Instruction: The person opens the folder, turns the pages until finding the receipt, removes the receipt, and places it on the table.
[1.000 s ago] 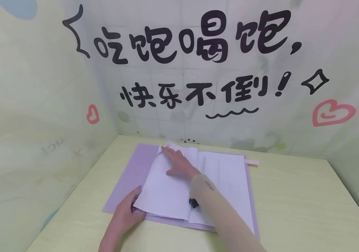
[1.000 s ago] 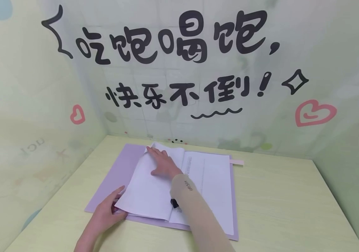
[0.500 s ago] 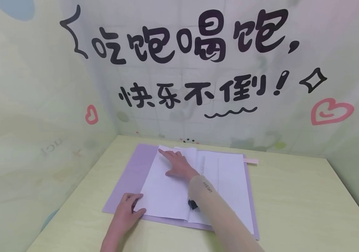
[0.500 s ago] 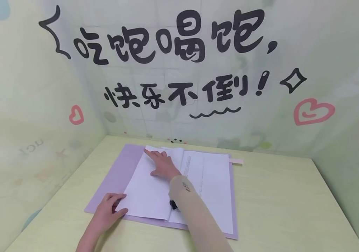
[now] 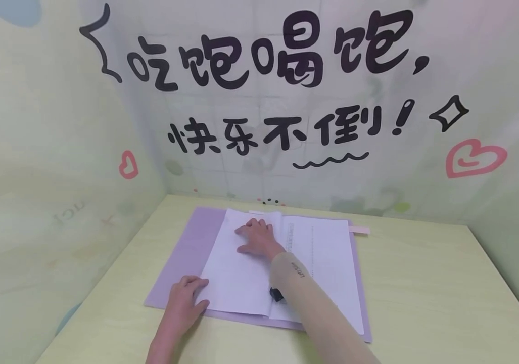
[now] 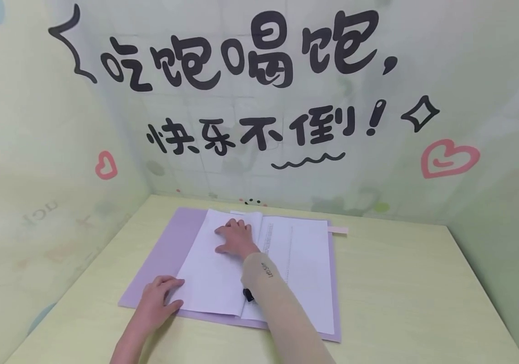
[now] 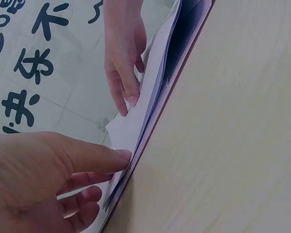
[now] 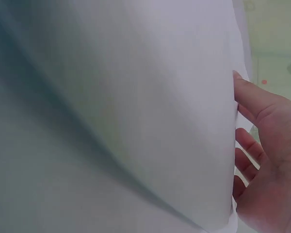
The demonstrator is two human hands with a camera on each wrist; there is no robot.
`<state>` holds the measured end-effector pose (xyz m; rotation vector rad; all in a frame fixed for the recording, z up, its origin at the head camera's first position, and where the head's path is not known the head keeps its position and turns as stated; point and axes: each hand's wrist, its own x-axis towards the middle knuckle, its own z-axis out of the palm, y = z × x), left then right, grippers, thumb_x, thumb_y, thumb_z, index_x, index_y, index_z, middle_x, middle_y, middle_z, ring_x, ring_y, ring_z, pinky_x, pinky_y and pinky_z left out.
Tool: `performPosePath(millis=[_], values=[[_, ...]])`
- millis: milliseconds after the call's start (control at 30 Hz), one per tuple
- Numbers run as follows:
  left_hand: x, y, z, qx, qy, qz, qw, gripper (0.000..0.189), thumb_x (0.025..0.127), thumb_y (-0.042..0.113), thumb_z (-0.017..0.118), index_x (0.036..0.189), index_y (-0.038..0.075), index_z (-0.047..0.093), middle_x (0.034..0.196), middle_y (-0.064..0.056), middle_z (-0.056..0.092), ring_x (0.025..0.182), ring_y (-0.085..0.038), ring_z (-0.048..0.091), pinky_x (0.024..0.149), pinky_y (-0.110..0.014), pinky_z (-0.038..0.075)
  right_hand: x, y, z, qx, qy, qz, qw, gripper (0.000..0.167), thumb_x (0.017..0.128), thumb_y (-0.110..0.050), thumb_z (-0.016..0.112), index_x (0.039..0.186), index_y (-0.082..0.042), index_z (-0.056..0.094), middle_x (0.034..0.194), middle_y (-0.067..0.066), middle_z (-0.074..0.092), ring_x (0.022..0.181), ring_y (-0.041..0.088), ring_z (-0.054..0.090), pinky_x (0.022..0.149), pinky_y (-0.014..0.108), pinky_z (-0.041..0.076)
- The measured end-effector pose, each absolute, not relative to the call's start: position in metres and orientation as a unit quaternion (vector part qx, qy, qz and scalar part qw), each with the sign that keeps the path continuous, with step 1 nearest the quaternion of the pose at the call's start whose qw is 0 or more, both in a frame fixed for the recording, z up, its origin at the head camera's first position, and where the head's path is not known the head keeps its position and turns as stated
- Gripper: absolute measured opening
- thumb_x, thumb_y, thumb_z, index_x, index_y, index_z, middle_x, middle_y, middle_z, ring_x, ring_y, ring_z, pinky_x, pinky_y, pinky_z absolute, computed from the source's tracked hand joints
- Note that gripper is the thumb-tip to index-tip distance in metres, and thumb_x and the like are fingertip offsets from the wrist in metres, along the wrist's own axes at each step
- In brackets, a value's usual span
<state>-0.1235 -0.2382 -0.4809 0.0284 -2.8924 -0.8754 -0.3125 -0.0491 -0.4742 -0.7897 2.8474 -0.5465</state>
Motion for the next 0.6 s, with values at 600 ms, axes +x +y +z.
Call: performPosePath(millis=[600], values=[[-0.1205, -0.2337, -0.4807, 0.03, -0.952, -0.3, 0.059, 0.048, 0.075, 0.012, 0.081, 0.12, 0.004, 0.067, 0.124, -0.018, 0.061, 0.09, -0.018, 0.056, 0.08, -0.033, 0.049, -0.3101, -0.0461, -0.4696, -0.261, 0.945, -0.174, 0.09, 0.055, 0.089, -0.046, 0.069, 0.141, -0.034, 0.054, 0.144, 0.003, 0.049, 0.128, 0.026, 0.042, 0.102, 0.046, 0.036]])
